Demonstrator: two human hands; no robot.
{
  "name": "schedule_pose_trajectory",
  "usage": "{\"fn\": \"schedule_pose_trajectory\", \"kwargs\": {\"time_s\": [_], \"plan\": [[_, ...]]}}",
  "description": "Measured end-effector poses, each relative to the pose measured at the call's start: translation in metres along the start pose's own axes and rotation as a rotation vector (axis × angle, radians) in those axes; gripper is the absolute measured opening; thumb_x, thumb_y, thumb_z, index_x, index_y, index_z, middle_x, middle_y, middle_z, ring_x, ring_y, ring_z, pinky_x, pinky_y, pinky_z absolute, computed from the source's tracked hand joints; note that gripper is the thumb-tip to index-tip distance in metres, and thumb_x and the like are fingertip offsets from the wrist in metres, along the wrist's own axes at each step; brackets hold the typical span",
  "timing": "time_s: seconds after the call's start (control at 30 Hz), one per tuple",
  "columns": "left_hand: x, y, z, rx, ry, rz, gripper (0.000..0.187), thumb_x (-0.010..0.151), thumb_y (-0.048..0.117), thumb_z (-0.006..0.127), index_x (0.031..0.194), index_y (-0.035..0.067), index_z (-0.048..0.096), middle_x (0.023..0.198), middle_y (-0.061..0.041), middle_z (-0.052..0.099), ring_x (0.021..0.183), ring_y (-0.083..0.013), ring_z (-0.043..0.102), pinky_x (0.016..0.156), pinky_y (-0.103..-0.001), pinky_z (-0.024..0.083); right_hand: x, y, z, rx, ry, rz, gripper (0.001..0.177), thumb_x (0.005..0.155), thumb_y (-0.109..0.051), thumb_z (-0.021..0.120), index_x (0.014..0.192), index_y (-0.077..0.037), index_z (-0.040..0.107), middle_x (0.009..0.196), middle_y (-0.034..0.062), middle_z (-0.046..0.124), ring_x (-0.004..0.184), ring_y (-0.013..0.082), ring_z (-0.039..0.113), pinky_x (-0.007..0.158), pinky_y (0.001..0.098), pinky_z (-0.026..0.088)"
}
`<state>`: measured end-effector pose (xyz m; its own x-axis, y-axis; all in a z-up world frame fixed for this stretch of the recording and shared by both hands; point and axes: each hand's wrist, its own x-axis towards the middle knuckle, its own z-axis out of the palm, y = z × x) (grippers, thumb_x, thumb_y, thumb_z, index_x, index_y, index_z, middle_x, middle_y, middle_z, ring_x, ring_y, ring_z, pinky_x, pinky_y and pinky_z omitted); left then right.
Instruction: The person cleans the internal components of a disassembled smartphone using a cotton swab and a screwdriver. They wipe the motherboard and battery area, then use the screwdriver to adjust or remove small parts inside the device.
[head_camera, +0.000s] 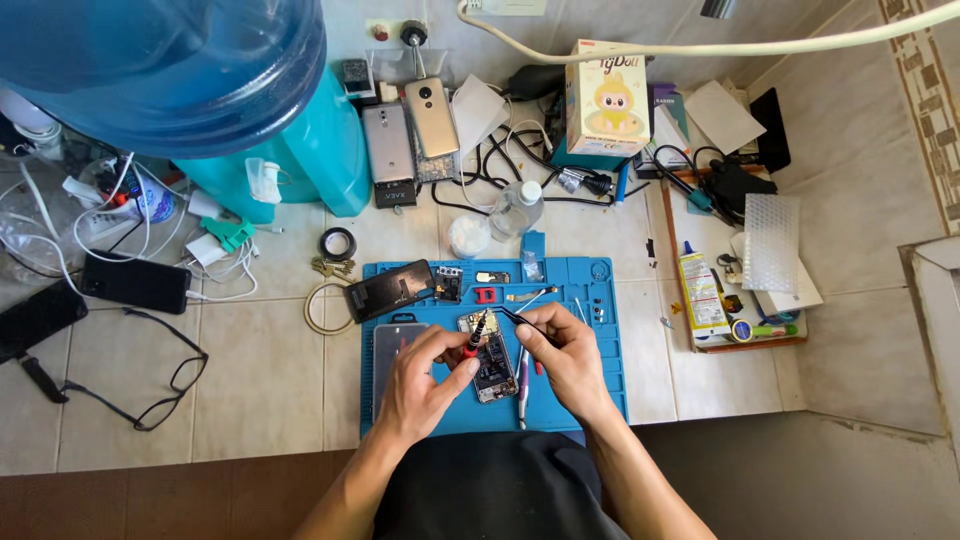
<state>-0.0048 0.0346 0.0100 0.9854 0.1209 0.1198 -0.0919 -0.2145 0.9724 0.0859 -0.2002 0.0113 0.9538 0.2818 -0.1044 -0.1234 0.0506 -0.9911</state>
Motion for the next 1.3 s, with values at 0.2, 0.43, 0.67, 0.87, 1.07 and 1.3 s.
{"fn": "schedule_pose_trajectory", "kwargs": {"time_s": [0.2, 0.43, 0.67, 0.87, 1.07, 1.3], "plan": [[0.001, 0.010, -0.001, 0.007, -0.023, 0.011, 0.032, 0.105, 0.033, 0.085, 0.121, 0.005, 0.088, 0.089, -0.009, 0.075, 0.080, -0.0246, 0.078, 0.086, -0.043, 0.061, -0.001, 0.001, -0.005, -0.022, -0.007, 0.008, 0.015, 0.106, -0.008, 0.085, 0.114, 0.005, 0.085, 0.059, 0.0090, 0.059, 0.057, 0.0135, 0.060, 0.059, 0.0287, 0.053], [0.002, 0.007, -0.001, 0.026, -0.040, 0.024, 0.033, 0.106, 0.034, 0.084, 0.121, 0.005, 0.087, 0.089, -0.010, 0.075, 0.081, -0.0256, 0.078, 0.085, -0.043, 0.061, -0.002, 0.005, -0.003, -0.023, -0.007, 0.004, 0.015, 0.106, -0.008, 0.086, 0.112, 0.005, 0.085, 0.057, 0.0083, 0.059, 0.055, 0.0132, 0.061, 0.059, 0.0275, 0.051], [0.002, 0.005, 0.000, 0.036, -0.028, 0.031, 0.030, 0.105, 0.032, 0.086, 0.119, 0.006, 0.086, 0.088, -0.009, 0.074, 0.081, -0.0268, 0.079, 0.085, -0.043, 0.062, -0.002, 0.005, -0.005, -0.015, -0.015, 0.004, 0.015, 0.106, -0.008, 0.085, 0.111, 0.006, 0.084, 0.056, 0.0082, 0.057, 0.055, 0.0129, 0.058, 0.061, 0.0281, 0.048], [0.001, 0.004, 0.000, 0.035, -0.031, 0.017, 0.030, 0.105, 0.033, 0.086, 0.120, 0.007, 0.086, 0.089, -0.009, 0.074, 0.081, -0.0261, 0.078, 0.086, -0.043, 0.061, -0.002, 0.004, -0.004, -0.002, -0.021, 0.001, 0.015, 0.108, -0.008, 0.084, 0.110, 0.006, 0.084, 0.055, 0.0077, 0.056, 0.056, 0.0123, 0.056, 0.061, 0.0281, 0.047], [0.000, 0.000, 0.000, 0.035, -0.030, 0.020, 0.031, 0.105, 0.033, 0.085, 0.120, 0.006, 0.086, 0.089, -0.010, 0.075, 0.081, -0.0272, 0.078, 0.085, -0.043, 0.061, -0.002, 0.008, -0.005, 0.005, -0.020, 0.005, 0.013, 0.108, -0.007, 0.083, 0.108, 0.005, 0.083, 0.054, 0.0079, 0.056, 0.055, 0.0117, 0.054, 0.060, 0.0272, 0.045], [-0.002, -0.031, -0.001, 0.065, 0.000, 0.049, 0.033, 0.105, 0.038, 0.086, 0.116, 0.007, 0.085, 0.088, -0.010, 0.075, 0.078, -0.0279, 0.080, 0.079, -0.042, 0.063, 0.001, 0.006, -0.009, -0.010, -0.002, -0.003, 0.011, 0.108, -0.007, 0.084, 0.107, 0.003, 0.081, 0.057, 0.0034, 0.055, 0.059, 0.0089, 0.052, 0.060, 0.0261, 0.043]]}}
